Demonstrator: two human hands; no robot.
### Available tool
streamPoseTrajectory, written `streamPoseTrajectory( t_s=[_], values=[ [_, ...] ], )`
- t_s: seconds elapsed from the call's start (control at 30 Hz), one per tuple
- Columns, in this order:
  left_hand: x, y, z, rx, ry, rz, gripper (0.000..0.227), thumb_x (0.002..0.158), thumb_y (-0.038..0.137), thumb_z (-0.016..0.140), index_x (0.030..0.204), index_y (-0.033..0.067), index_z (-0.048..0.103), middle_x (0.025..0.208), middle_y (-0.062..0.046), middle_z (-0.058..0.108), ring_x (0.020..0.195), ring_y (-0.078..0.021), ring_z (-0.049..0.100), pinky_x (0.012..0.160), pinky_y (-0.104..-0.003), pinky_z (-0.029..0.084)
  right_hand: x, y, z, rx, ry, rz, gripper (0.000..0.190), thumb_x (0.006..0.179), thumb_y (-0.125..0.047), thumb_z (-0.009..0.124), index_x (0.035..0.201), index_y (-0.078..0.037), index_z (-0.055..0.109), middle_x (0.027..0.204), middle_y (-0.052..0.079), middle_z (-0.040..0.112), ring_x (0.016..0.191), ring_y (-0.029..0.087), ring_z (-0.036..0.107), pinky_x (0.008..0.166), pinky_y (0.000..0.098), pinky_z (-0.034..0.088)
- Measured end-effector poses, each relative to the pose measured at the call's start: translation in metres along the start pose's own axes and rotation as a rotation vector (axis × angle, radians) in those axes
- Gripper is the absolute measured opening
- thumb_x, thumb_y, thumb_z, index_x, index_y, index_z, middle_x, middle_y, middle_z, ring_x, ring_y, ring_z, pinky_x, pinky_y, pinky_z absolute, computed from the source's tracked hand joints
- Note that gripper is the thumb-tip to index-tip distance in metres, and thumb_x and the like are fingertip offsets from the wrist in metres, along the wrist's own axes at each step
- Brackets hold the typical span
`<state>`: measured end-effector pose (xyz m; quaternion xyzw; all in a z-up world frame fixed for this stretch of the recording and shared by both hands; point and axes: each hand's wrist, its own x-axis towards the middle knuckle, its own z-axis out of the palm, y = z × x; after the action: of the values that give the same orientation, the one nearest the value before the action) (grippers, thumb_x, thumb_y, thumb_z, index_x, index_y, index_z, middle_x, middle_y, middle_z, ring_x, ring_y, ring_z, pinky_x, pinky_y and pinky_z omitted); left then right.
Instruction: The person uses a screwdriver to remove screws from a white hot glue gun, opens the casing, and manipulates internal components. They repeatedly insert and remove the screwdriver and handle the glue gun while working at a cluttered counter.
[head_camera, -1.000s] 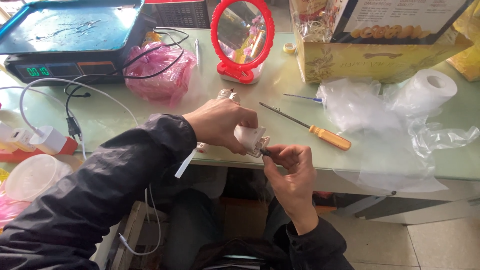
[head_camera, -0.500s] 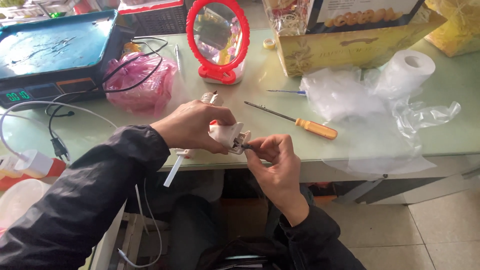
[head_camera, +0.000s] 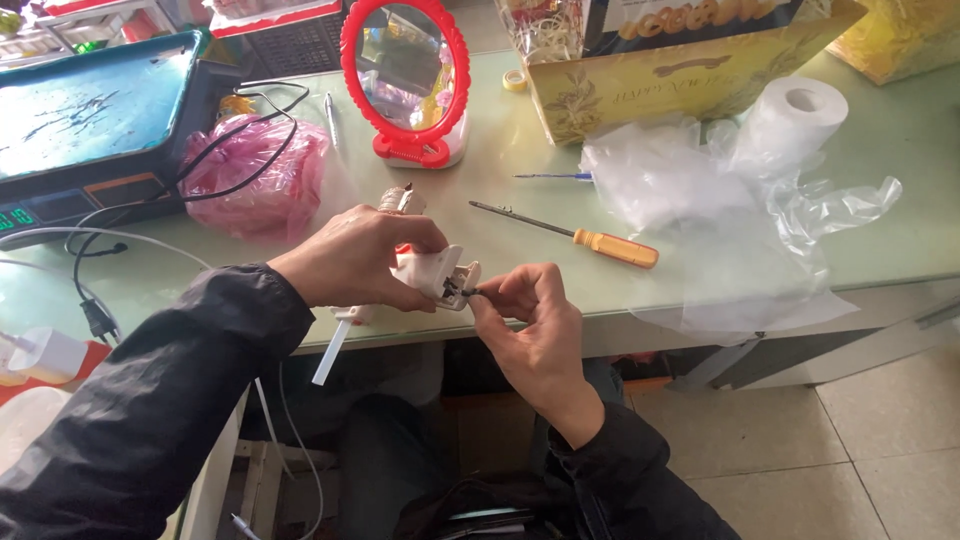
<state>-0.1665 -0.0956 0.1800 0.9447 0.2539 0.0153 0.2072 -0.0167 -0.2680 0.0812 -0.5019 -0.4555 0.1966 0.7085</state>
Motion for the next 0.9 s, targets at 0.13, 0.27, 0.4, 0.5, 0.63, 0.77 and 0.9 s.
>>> streamPoseTrajectory(
  t_s=[0.13,0.27,0.4,0.5,0.63,0.77,0.9],
  values=[
    [0.002,-0.002,0.001,0.005,0.002,0.017,0.059,0.062,0.047,0.096,0.112,0.0234,0.076,0.104,-0.001,0.082,0.085,-0.0297,0.077,0.074,-0.045,0.061,0.000,-0.002,-0.001,-0.013,-0.005,0.013,0.031,0.090,-0.009,0.081,0.099,-0.007,0.052,0.093,0.019,0.080,0.085,0.028,0.083,0.073,0.0388,0.067],
    [0.003,-0.003,0.000,-0.015,-0.001,0.055,0.058,0.063,0.045,0.095,0.111,0.0196,0.076,0.102,-0.004,0.083,0.093,-0.0317,0.077,0.079,-0.045,0.061,-0.002,0.005,-0.002,-0.028,-0.015,0.011,0.030,0.091,-0.012,0.081,0.100,-0.006,0.053,0.091,0.019,0.079,0.084,0.028,0.082,0.072,0.0394,0.067],
    [0.003,-0.004,0.000,-0.021,0.008,0.069,0.060,0.062,0.045,0.096,0.110,0.0158,0.075,0.101,-0.006,0.083,0.101,-0.0340,0.077,0.084,-0.048,0.061,-0.003,0.004,-0.002,-0.038,-0.017,0.033,0.031,0.091,-0.015,0.082,0.101,-0.007,0.054,0.092,0.018,0.079,0.086,0.029,0.082,0.075,0.0400,0.067],
    [0.004,-0.004,0.000,-0.018,0.004,0.069,0.062,0.061,0.046,0.097,0.110,0.0150,0.075,0.102,-0.007,0.083,0.103,-0.0332,0.077,0.086,-0.048,0.061,-0.004,0.003,-0.003,-0.040,-0.014,0.059,0.031,0.091,-0.016,0.082,0.101,-0.007,0.054,0.092,0.017,0.079,0.086,0.028,0.082,0.076,0.0399,0.067],
    [0.005,-0.006,0.002,-0.016,0.008,0.078,0.063,0.061,0.045,0.097,0.111,0.0141,0.075,0.100,-0.007,0.083,0.105,-0.0325,0.076,0.087,-0.047,0.061,-0.005,0.008,-0.002,-0.043,-0.016,0.053,0.029,0.092,-0.015,0.081,0.102,-0.008,0.055,0.089,0.016,0.078,0.084,0.026,0.081,0.073,0.0379,0.066],
    [0.003,-0.004,-0.001,-0.018,-0.004,0.089,0.062,0.062,0.044,0.097,0.111,0.0128,0.075,0.101,-0.009,0.083,0.105,-0.0331,0.077,0.088,-0.047,0.061,-0.004,0.004,0.000,-0.039,-0.016,0.076,0.029,0.092,-0.017,0.081,0.102,-0.008,0.056,0.089,0.016,0.078,0.084,0.026,0.081,0.074,0.0380,0.066],
    [0.003,-0.006,-0.001,-0.014,0.005,0.069,0.066,0.058,0.048,0.098,0.111,0.0146,0.074,0.099,-0.008,0.082,0.104,-0.0334,0.076,0.085,-0.048,0.062,-0.004,0.002,0.001,-0.036,-0.008,0.079,0.028,0.092,-0.019,0.081,0.100,-0.008,0.056,0.086,0.014,0.078,0.081,0.023,0.080,0.072,0.0359,0.066]
  ],
)
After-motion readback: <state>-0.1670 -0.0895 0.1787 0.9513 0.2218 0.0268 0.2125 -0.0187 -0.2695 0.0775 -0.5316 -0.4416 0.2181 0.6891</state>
